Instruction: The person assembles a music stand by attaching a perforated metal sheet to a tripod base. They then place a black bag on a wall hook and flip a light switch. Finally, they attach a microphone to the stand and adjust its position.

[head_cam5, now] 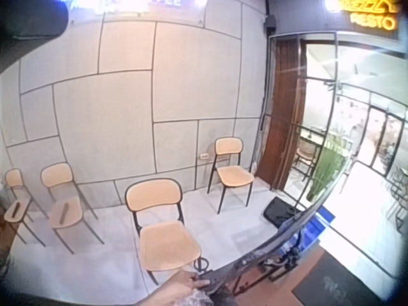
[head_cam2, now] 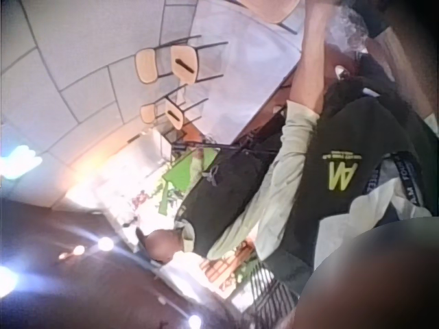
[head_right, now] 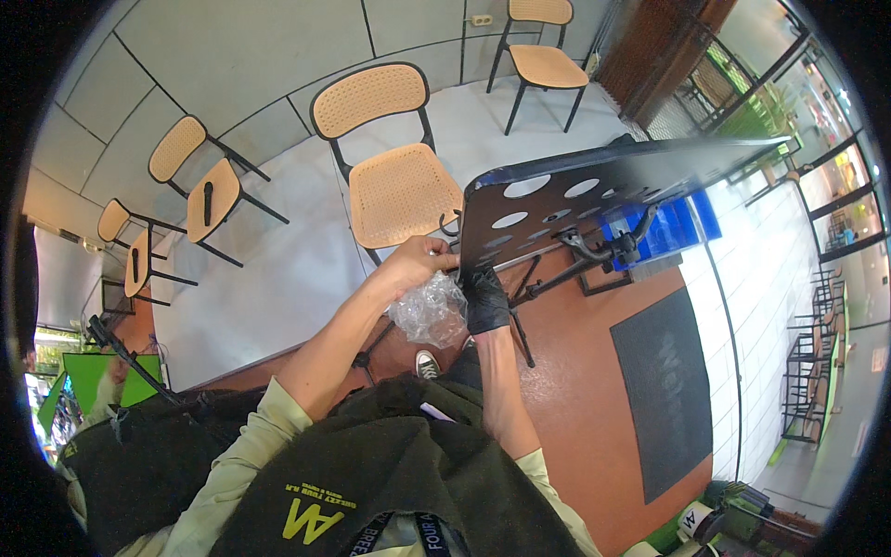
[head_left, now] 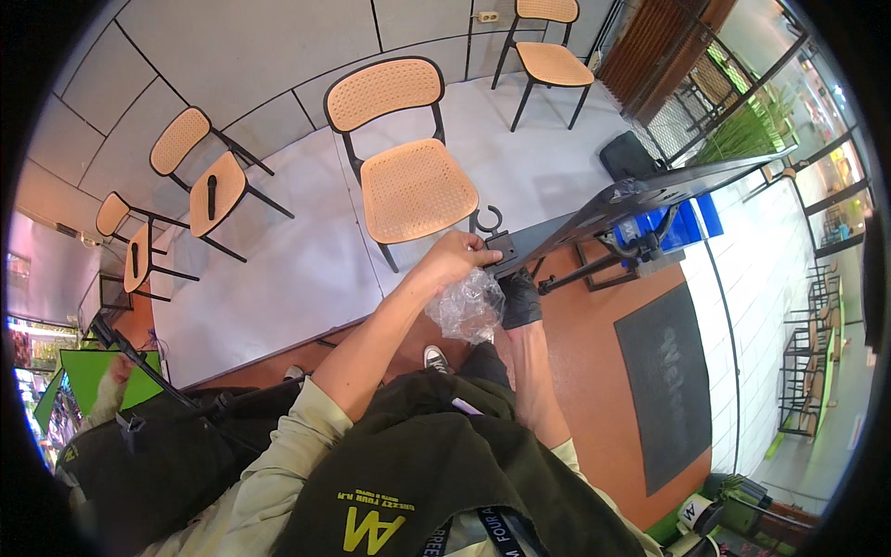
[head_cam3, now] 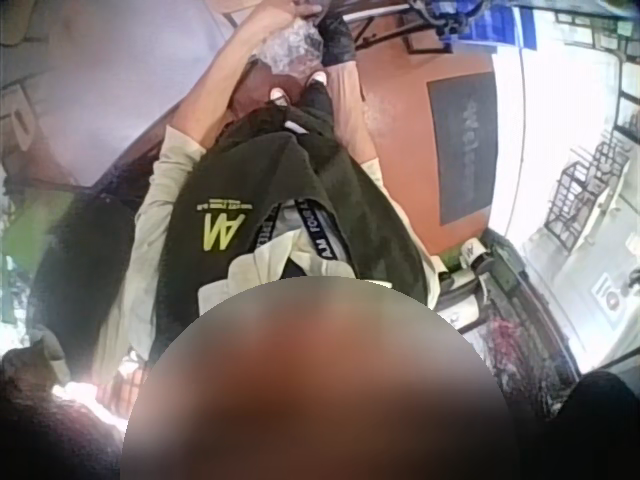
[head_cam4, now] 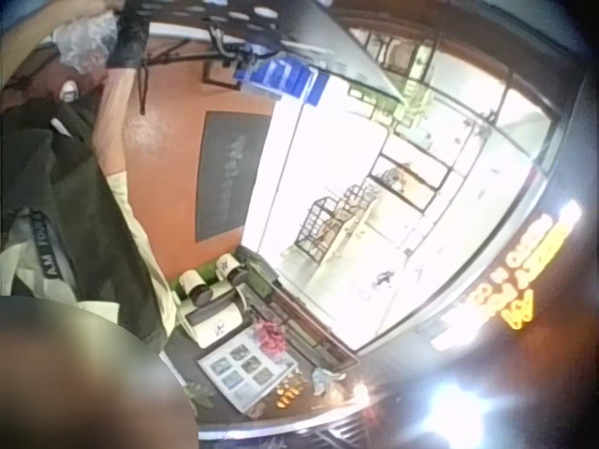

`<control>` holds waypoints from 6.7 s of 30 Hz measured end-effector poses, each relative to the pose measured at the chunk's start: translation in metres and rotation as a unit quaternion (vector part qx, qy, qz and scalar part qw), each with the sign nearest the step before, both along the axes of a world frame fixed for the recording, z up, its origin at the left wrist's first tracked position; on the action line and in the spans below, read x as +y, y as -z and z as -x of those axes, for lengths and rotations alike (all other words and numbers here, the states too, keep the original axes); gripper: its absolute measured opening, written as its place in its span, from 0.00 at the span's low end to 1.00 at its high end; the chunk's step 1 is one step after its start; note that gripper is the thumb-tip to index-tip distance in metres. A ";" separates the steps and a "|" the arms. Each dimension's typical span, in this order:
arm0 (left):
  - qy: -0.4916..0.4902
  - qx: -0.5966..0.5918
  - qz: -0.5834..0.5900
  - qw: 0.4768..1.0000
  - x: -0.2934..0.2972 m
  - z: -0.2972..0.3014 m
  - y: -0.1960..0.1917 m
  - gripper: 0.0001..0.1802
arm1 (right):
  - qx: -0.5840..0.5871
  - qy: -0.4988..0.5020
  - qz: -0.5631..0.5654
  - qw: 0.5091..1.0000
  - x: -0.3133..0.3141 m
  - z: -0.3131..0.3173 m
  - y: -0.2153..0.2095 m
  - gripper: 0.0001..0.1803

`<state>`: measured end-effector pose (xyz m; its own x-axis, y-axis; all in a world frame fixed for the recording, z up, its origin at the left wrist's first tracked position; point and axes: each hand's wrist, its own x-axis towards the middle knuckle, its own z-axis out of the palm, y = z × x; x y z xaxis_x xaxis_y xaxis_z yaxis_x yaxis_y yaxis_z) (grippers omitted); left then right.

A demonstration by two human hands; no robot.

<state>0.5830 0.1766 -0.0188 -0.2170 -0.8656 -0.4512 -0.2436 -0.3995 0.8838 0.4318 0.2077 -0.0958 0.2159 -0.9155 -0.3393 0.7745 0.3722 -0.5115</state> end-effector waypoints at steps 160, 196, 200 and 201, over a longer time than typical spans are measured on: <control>-0.018 -0.016 0.055 0.998 -0.003 0.001 0.002 0.19 | -0.018 0.013 -0.069 0.997 0.006 -0.003 0.010 0.16; -0.012 -0.024 0.081 0.996 -0.005 -0.001 0.017 0.20 | 0.025 -0.005 -0.050 0.998 -0.003 -0.008 -0.020 0.10; -0.019 -0.030 0.062 0.997 -0.004 -0.002 0.009 0.20 | 0.068 -0.019 -0.024 0.997 -0.001 -0.009 -0.009 0.12; -0.018 -0.029 0.066 0.997 -0.004 -0.002 0.009 0.20 | 0.063 -0.035 -0.020 0.997 0.000 -0.006 -0.007 0.13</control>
